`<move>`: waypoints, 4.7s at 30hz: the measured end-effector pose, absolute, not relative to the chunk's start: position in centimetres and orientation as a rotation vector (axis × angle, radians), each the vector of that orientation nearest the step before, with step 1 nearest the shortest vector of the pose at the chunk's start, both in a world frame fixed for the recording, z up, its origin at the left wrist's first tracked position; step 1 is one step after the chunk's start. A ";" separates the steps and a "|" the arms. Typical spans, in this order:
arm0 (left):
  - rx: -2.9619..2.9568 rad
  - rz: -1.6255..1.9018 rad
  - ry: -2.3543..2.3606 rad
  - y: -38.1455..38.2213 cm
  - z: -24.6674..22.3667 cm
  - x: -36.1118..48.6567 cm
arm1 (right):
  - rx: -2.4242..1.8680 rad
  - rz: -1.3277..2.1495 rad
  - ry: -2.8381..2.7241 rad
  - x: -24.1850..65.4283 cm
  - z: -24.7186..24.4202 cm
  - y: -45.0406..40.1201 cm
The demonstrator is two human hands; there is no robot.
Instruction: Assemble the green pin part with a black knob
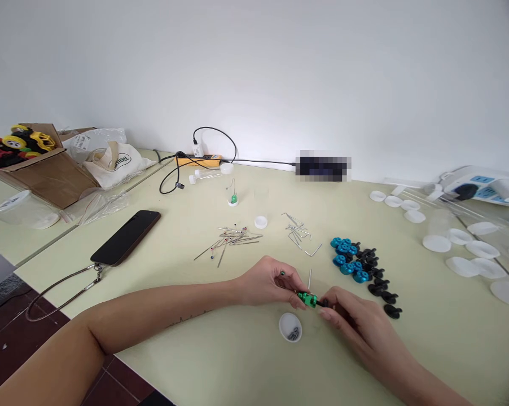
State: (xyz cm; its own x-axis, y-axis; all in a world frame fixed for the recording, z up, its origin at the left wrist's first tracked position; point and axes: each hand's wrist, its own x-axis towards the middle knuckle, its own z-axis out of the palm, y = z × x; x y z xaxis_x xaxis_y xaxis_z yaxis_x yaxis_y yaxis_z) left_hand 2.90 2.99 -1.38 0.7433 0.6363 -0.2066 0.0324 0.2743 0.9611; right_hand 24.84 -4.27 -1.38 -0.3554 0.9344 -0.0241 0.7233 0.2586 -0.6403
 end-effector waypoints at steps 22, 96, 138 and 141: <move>1.204 0.443 0.627 2.8 -1.0 2.9 | -1.416 0.716 -2.197 25.0 -1.6 -4.2; 1.237 0.438 0.744 3.9 -2.0 3.7 | -1.666 1.227 -1.997 25.1 -1.1 -3.1; 1.066 0.428 0.734 4.0 -1.6 4.5 | -1.710 1.335 -1.847 26.4 -2.2 -2.5; 1.065 0.414 0.699 3.8 -1.5 4.4 | -1.664 1.292 -1.946 26.2 -1.9 -2.6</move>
State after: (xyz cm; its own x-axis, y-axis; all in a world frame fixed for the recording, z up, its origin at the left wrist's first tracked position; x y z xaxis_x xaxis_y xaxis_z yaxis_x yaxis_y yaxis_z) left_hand 4.40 3.85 -1.46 0.7162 0.6210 -0.3184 0.0190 0.4387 0.8984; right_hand 26.23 -2.64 -1.93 -0.3018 0.8945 -0.3298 0.6511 -0.0593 -0.7567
